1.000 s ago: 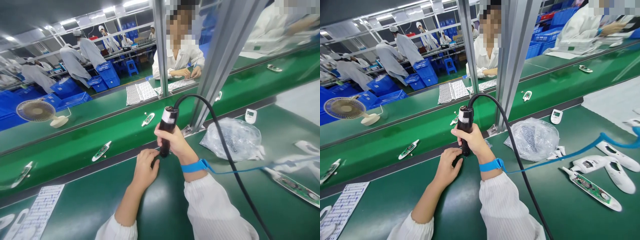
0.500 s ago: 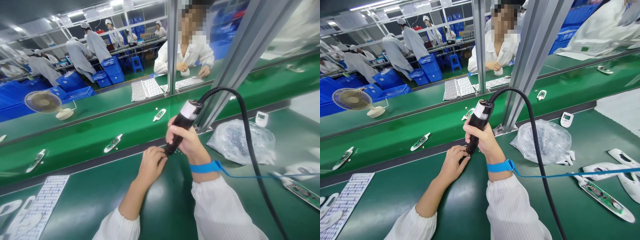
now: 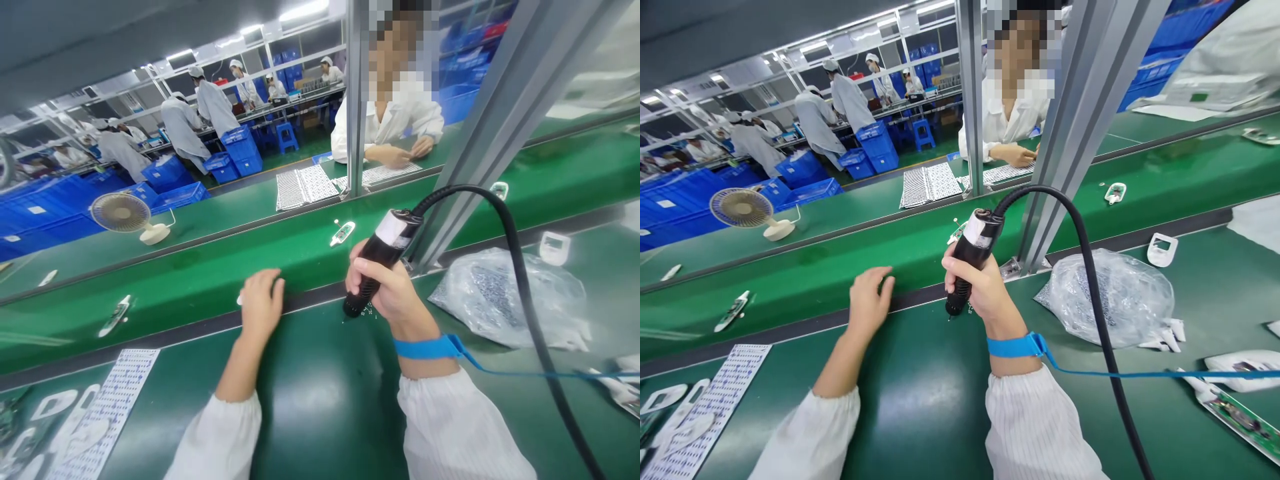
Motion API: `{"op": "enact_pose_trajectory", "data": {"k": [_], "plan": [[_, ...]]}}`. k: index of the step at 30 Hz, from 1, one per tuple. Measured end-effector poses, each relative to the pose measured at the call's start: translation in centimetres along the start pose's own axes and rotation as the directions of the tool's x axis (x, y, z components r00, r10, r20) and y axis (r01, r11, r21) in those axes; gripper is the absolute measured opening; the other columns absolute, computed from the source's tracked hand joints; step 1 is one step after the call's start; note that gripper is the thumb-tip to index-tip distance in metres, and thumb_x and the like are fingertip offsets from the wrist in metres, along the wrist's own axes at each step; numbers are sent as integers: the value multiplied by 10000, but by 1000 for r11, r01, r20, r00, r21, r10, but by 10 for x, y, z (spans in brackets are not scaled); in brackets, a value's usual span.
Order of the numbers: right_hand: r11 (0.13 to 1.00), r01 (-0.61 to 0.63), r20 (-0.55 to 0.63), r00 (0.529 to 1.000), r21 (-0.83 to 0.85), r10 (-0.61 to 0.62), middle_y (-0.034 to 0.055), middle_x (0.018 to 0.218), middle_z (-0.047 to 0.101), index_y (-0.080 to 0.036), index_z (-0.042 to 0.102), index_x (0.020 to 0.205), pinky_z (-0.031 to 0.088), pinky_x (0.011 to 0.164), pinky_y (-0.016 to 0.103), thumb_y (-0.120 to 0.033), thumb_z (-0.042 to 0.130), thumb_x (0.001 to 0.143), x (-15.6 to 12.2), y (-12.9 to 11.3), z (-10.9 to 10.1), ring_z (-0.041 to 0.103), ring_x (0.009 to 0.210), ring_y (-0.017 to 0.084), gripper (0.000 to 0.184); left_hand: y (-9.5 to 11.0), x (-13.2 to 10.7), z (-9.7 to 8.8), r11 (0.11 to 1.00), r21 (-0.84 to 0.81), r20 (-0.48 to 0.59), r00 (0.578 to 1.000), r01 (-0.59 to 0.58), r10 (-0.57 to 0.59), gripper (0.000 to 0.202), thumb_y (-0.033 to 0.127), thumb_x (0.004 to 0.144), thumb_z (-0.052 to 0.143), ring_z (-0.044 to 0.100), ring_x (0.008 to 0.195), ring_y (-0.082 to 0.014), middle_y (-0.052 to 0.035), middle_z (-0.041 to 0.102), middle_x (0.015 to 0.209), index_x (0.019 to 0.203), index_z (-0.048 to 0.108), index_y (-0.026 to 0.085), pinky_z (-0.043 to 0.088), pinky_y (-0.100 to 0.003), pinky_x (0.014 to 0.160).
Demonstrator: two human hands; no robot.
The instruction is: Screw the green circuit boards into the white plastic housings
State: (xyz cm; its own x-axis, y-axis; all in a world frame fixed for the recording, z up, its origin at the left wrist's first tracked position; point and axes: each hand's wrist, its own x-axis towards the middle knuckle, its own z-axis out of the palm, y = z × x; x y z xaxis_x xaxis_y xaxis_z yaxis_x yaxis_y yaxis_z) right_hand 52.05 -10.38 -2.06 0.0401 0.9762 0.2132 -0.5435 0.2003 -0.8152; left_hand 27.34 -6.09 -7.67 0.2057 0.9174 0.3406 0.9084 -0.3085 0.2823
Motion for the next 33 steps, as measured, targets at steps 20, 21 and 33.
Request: {"op": "enact_pose_trajectory", "data": {"k": [20, 21, 33], "plan": [[985, 173, -71, 982, -10, -173, -47, 542, 586, -205, 642, 832, 458, 469, 285, -247, 751, 777, -2, -13, -2, 550, 444, 139, 129, 16, -42, -8, 813, -484, 77, 941, 324, -330, 375, 509, 893, 604, 657, 732, -217, -22, 647, 867, 1122, 534, 222, 495, -327, 663], [982, 186, -66, 980, -21, -187, -47, 539, 583, -206, 641, 833, 457, 469, 285, -249, 747, 781, -2, -15, 1, 549, 443, 140, 126, 23, -55, -4, 856, -418, 63, 949, 305, -308, 310, 492, 905, 593, 648, 752, -227, -24, 649, 853, 1056, 558, 224, 484, -340, 688], [969, 155, 45, 988, -194, -149, -51, 561, 575, -209, 629, 870, 452, 482, 274, -268, 764, 780, -11, 9, 49, 551, 462, 126, 173, 35, -79, 9, 954, -279, 121, 981, -110, 149, 197, 396, 943, 648, 589, 965, -257, -57, 656, 1039, 985, 576, 217, 430, -391, 831]]}}
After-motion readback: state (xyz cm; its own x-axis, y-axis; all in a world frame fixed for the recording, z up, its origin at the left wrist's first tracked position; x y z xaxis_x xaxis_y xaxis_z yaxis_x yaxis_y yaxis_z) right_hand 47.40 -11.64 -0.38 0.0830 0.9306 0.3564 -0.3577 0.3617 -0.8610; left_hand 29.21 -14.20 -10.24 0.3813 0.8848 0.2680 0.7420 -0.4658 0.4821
